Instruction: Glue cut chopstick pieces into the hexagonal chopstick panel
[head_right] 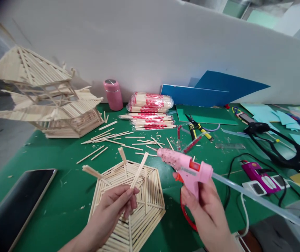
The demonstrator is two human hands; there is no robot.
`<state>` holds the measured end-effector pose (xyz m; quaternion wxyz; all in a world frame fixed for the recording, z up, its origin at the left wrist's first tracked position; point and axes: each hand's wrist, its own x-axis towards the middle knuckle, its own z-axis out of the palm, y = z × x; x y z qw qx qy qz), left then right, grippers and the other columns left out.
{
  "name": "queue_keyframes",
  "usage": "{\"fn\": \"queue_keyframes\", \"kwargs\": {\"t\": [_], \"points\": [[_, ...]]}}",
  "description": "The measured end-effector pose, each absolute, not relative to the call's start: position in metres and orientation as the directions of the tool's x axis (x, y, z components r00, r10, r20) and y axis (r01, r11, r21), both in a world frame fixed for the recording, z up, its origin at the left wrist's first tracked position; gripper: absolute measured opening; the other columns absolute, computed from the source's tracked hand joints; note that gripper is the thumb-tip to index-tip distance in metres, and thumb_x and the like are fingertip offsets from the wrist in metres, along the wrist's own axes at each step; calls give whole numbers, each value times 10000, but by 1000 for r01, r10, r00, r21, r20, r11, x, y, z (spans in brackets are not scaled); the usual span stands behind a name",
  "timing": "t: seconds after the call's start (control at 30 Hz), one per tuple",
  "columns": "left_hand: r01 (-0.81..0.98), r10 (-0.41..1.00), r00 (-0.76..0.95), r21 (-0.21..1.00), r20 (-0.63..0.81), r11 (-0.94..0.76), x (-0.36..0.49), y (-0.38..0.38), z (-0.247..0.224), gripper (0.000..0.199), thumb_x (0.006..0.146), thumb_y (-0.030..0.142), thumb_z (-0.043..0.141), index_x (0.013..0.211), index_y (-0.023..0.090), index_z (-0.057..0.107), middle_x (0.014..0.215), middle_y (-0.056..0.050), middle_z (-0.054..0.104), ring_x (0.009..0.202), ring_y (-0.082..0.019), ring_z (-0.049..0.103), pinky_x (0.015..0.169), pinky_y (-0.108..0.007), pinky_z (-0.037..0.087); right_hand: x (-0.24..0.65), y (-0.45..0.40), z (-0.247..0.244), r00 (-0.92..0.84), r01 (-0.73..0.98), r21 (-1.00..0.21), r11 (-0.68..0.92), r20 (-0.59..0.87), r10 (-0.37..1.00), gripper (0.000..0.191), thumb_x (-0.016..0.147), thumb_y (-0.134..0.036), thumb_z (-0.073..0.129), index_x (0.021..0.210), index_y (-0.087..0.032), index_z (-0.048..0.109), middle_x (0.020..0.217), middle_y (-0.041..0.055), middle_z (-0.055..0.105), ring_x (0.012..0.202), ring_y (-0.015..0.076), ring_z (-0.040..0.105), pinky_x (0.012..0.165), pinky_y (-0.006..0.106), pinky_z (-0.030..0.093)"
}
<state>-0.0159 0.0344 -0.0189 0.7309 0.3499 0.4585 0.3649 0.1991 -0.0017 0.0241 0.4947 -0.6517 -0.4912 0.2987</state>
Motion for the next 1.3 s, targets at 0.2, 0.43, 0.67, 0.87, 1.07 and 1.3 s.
{"fn": "queue_keyframes", "kwargs": {"t": [0.2,0.43,0.67,0.87,1.07,1.3], "points": [[-33,861,355,915,-364,401,-15,30,-13,285,767,350,529,648,108,622,526,-10,541,403,-58,393,432,-199,272,167,12,15,437,-35,-992,-119,-123,891,256,698,-302,652,918,-206,561,715,9,629,511,104,498,452,217,423],[48,825,446,930,-346,365,-11,26,-13,342,770,395,500,577,121,565,490,15,471,401,-61,368,411,-191,268,143,35,15,421,-238,-965,-112,-206,883,274,601,-264,733,781,-156,558,582,-32,587,473,76,482,415,186,385],[24,792,471,903,-388,428,-7,22,-15,339,720,429,545,590,118,590,533,-17,532,431,-86,448,433,-201,322,139,36,13,358,-171,-974,-151,-204,911,220,623,-233,712,726,-180,526,559,-70,515,482,62,450,431,172,366],[-86,772,519,876,-367,474,-7,23,-12,303,724,403,553,665,116,630,610,-55,598,483,-134,542,500,-247,393,132,33,14,339,-41,-988,-147,-152,928,204,637,-225,691,735,-182,517,567,-72,508,478,65,442,411,166,353],[-128,811,454,874,-368,468,-8,25,-19,294,780,317,523,594,109,616,524,-29,542,472,-102,480,488,-219,337,126,31,13,303,101,-988,-117,-81,950,142,669,-256,658,717,-169,556,562,-48,529,489,92,472,452,201,410],[-344,803,404,740,-438,577,-6,22,-24,250,720,283,612,537,124,552,526,19,443,508,-70,357,485,-188,260,128,33,7,345,281,-957,-75,27,938,155,661,-307,656,680,-163,601,574,-10,608,530,142,560,542,249,480]]}}
